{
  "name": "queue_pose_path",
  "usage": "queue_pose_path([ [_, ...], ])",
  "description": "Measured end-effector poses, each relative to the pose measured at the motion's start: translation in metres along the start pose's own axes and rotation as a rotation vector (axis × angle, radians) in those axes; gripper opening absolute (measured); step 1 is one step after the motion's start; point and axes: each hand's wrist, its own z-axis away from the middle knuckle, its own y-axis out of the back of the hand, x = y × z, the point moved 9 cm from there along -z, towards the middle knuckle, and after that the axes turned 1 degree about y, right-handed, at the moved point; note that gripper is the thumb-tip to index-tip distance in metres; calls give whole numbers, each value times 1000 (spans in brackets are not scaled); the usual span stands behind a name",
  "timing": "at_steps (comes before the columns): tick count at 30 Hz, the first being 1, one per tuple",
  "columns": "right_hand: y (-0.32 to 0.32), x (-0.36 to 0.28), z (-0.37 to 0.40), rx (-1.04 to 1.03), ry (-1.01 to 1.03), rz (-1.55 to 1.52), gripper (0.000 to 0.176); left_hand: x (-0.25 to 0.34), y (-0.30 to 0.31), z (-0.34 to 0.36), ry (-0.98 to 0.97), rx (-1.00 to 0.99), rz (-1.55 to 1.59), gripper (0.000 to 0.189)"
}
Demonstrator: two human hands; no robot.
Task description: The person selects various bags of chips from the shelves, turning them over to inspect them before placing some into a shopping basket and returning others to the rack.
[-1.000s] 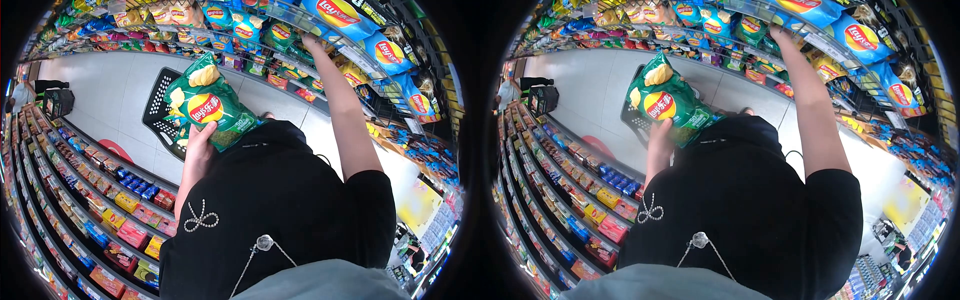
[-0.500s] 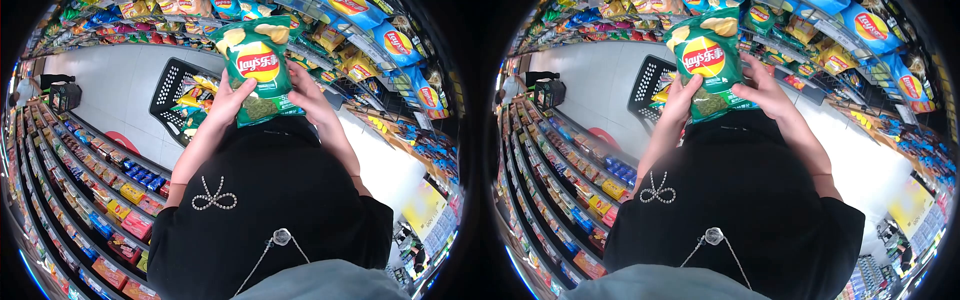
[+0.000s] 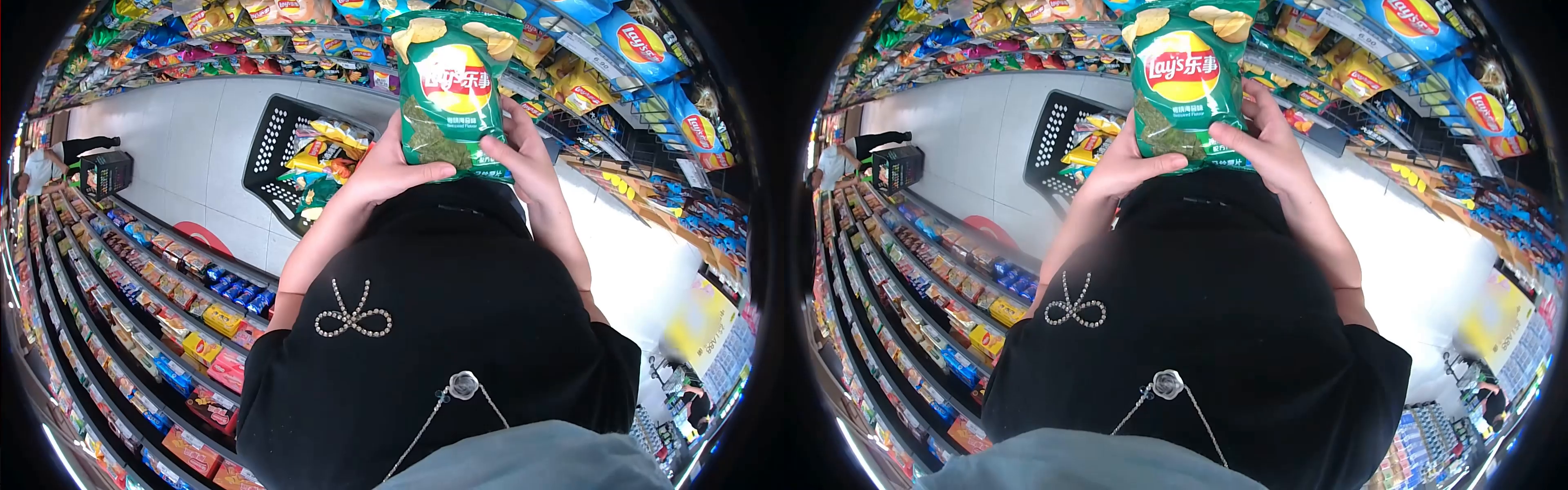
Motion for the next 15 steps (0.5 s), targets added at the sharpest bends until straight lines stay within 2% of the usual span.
queue_pose_path([
  [2, 15, 12, -3, 45, -8, -43, 66, -2, 1, 1, 27, -5, -22, 79],
  [4, 23, 9, -9, 108, -11, -71, 56, -5, -2, 4, 59, -24, -20, 78],
  [6, 36, -2, -13, 239, 6, -91, 49, -6, -7, 7, 87, -53, 5, 76],
  [7, 38, -6, -20, 195, 57, -169, 41, -7, -9, 8, 68, -69, -20, 76],
  [9, 45, -11, -26, 287, 102, -159, 37, -9, -11, 7, 25, -98, -73, 74],
  [15, 46, -26, -37, 333, 211, -30, 22, -8, -16, 12, 228, -103, 26, 68],
])
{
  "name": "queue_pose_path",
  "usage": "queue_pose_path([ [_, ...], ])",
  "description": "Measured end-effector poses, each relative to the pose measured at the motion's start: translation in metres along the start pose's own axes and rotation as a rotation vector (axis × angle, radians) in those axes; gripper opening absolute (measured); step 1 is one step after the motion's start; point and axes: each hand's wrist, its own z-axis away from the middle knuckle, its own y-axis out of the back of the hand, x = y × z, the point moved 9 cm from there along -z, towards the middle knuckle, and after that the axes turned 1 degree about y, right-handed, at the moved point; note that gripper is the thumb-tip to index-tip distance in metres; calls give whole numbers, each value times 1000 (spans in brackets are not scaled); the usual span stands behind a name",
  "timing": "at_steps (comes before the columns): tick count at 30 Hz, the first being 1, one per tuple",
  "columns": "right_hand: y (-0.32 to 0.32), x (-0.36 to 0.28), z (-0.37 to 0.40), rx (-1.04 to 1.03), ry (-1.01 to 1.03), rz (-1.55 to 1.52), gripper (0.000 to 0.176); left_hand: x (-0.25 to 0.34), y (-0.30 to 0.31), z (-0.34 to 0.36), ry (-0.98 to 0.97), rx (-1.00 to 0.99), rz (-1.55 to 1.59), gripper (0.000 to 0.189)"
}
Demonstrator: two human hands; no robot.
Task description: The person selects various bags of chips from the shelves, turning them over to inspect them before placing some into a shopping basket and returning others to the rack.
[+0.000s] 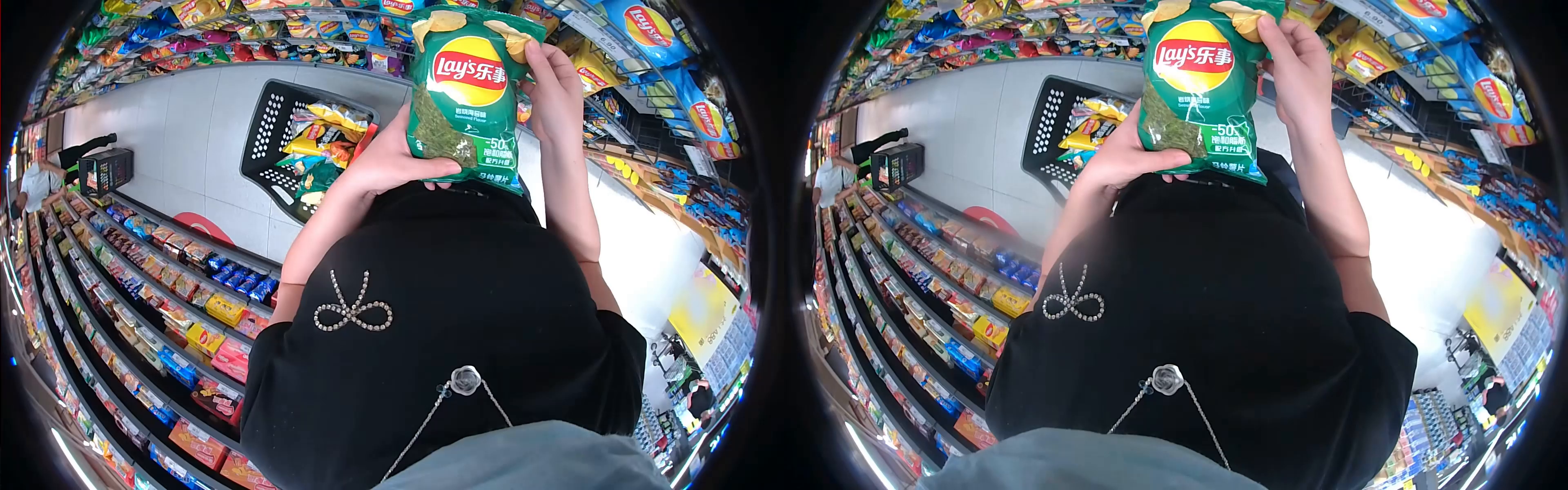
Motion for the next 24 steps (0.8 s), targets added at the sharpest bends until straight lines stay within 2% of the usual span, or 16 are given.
queue_pose_path([
  [2, -4, -3, 0, 9, 2, 10, 14, -2, 2, 0, -2, -3, -13, 67],
  [24, 7, 7, -22, 25, -28, -27, 12, -3, 13, -8, 39, -25, -60, 75],
])
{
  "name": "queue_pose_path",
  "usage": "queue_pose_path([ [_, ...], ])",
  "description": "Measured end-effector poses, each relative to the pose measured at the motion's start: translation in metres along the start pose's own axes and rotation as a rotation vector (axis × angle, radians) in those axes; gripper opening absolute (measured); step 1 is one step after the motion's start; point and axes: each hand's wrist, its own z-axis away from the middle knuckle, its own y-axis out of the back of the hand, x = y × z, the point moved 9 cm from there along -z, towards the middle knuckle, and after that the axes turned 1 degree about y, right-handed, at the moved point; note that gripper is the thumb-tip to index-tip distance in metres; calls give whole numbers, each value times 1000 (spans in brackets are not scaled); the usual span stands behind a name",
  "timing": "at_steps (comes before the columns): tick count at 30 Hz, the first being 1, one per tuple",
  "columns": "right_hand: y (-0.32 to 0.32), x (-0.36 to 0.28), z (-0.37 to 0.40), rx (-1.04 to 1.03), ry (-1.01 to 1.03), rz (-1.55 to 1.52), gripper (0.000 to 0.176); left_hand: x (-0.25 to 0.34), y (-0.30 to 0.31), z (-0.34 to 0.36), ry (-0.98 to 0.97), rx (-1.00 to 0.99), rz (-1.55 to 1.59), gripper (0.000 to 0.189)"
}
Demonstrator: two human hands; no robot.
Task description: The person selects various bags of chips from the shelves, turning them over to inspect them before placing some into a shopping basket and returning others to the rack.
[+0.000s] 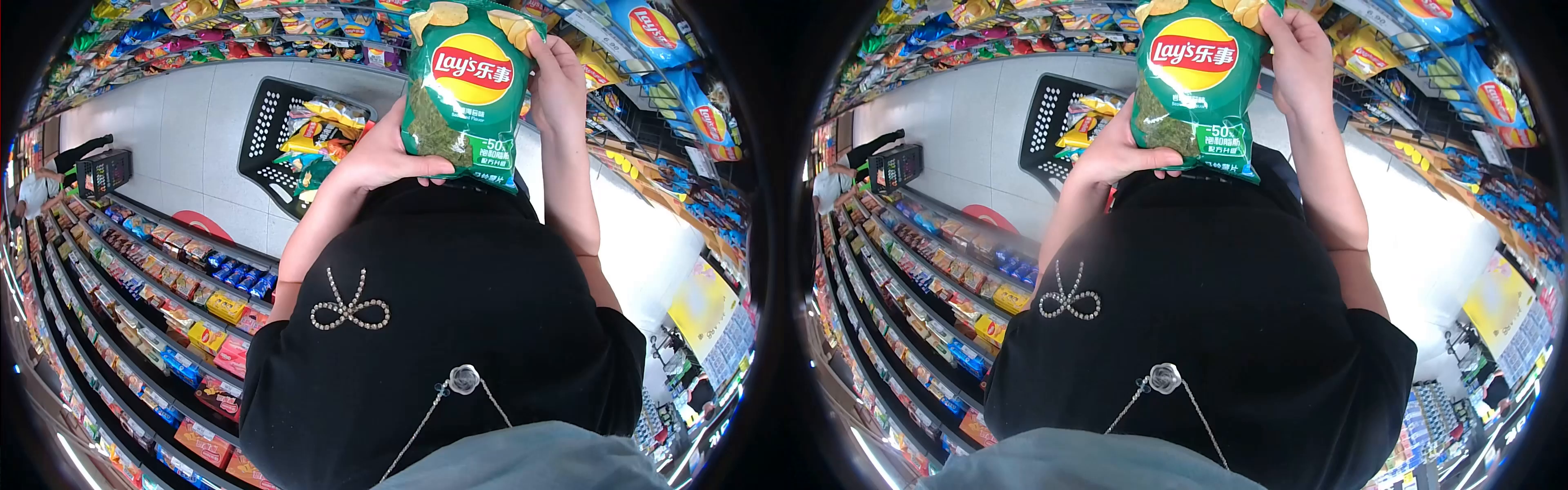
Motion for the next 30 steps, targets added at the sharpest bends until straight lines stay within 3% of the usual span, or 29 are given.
queue_pose_path([
  [2, -11, -6, 9, 17, -20, 55, 19, 3, 2, 0, -29, 26, -2, 75],
  [6, -36, 22, 36, -326, -207, 215, 56, 1, 14, -1, -77, 132, -37, 76],
  [7, -34, 33, 42, -384, -280, 307, 55, -1, 18, -2, -85, 162, -51, 76],
  [9, -55, 32, 60, -463, -312, 75, 56, -5, 25, -3, -104, 223, -80, 77],
  [10, -54, 40, 62, -452, -394, -4, 57, -6, 25, -3, -88, 221, -73, 78],
  [15, -43, 47, 55, -340, -328, -12, 54, -8, 27, -1, -44, 243, -30, 76],
  [21, -35, 40, 47, -192, -237, -157, 47, -27, 46, 0, -57, 328, 395, 55],
  [22, -35, 39, 46, -170, -226, -181, 47, -32, 45, -3, -37, 259, 447, 38],
  [26, -38, 42, 52, -118, -226, -214, 50, -40, 28, -2, 38, 253, 412, 20],
  [30, -41, 48, 56, -112, -227, -183, 54, -43, 27, -3, 40, 300, 349, 19],
])
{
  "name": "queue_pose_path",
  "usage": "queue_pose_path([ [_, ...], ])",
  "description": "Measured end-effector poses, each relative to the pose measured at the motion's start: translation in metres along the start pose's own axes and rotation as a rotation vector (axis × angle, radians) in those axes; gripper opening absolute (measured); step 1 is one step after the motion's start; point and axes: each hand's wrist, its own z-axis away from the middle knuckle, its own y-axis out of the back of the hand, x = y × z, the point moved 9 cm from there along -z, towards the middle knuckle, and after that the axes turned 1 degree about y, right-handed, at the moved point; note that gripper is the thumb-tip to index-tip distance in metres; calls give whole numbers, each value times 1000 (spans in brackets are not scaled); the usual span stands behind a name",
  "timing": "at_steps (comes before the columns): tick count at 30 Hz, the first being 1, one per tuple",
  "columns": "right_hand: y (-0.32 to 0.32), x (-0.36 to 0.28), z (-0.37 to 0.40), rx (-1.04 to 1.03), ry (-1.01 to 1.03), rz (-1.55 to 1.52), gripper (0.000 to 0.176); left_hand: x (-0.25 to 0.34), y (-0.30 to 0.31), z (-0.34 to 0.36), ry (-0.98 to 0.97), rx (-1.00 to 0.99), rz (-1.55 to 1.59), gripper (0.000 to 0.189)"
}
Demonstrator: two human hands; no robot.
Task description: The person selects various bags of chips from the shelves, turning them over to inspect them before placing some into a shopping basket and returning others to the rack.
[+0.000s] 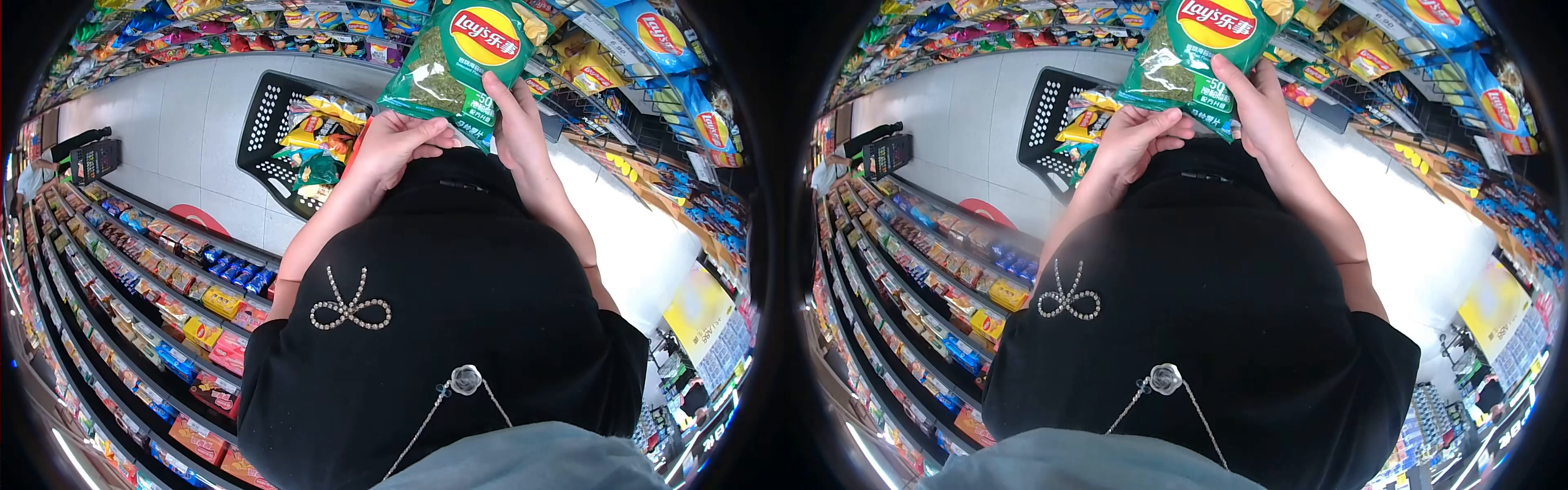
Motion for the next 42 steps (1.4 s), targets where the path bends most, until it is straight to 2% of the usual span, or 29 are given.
queue_pose_path([
  [5, -2, -1, 0, -8, 4, 6, 56, 1, 2, 2, -9, 12, -45, 19],
  [14, -1, -3, 2, 4, 47, 34, 56, -8, -2, 2, 98, 1, 10, 21],
  [26, 7, -1, -1, -2, -6, -26, 58, -6, -10, 1, 76, -69, -6, 17],
  [42, 0, -7, -1, -75, -79, -14, 51, 8, -18, 6, -73, -136, -166, 13],
])
